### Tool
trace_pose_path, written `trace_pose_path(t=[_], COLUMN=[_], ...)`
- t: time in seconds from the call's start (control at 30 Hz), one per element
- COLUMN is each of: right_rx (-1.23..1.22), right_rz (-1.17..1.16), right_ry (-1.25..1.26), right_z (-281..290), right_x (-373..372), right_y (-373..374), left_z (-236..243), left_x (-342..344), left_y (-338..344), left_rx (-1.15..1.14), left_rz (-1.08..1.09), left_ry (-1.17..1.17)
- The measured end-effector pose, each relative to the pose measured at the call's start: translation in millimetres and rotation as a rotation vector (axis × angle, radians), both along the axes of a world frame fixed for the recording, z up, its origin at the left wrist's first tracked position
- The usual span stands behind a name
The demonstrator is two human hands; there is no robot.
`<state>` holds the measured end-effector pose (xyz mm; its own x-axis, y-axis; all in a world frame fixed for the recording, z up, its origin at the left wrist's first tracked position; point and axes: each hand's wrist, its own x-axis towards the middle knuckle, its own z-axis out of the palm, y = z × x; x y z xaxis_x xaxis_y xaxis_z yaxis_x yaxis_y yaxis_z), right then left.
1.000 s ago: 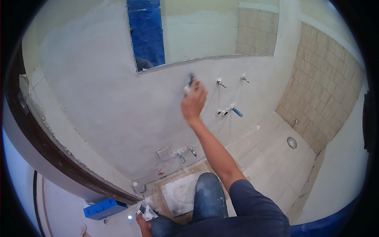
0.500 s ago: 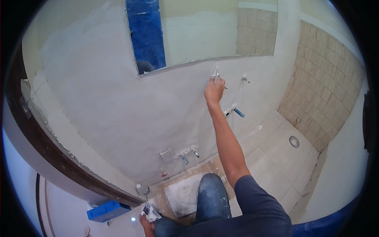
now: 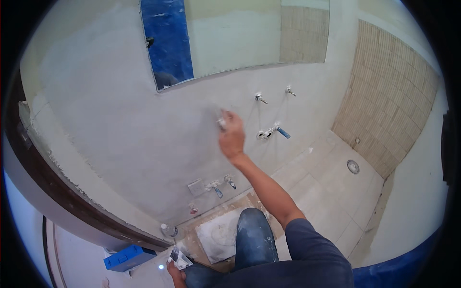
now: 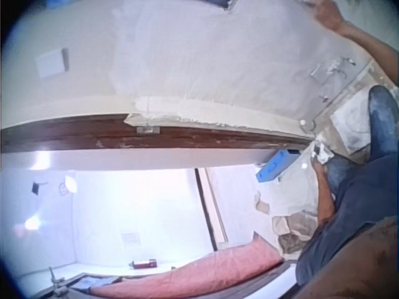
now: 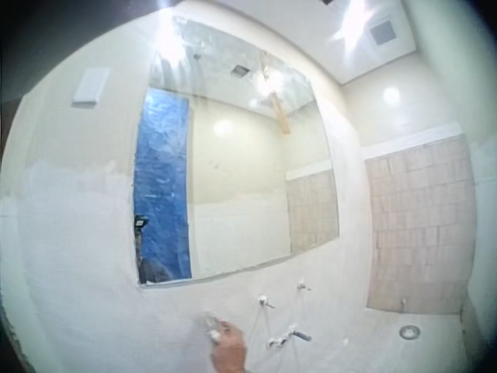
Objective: The person mixes plaster using putty knives, then applies and smooths the plaster onto the bathroom wall around the pipes.
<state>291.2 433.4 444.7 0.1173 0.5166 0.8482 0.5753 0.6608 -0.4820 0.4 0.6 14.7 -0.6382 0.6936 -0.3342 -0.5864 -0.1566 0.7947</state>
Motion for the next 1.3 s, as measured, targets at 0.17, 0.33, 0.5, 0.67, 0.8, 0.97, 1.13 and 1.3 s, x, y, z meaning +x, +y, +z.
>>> trace_pose_path(t=[0.17,0.33,0.5,0.67,0.8,0.97,1.13,1.3], right_rx=[0.033,-0.009,0.112,0.131,0.038,0.087,0.080,0.073], right_rz=[-0.332,-0.364,-0.211,-0.106,-0.304,-0.348,-0.349,-0.273], right_ry=[0.130,0.176,-0.146,0.054,0.152,0.118,0.001,0.091], right_z=[11,10,-43,-45,-20,-16,-35,-20], right_x=[66,38,1,26,72,61,21,47], right_y=[50,64,13,18,54,78,51,47], left_z=[0,-4,3,3,3,-2,-3,2], left_x=[6,0,5,2,5,3,1,-1], left_y=[2,-1,2,3,1,1,1,-1], left_rx=[-0.042,0.003,-0.043,-0.016,-0.047,-0.046,-0.029,-0.017], left_rz=[0.059,-0.011,0.022,0.006,0.041,0.034,0.019,-0.016], left_ry=[-0.079,-0.022,-0.027,-0.007,-0.051,-0.051,-0.025,-0.007])
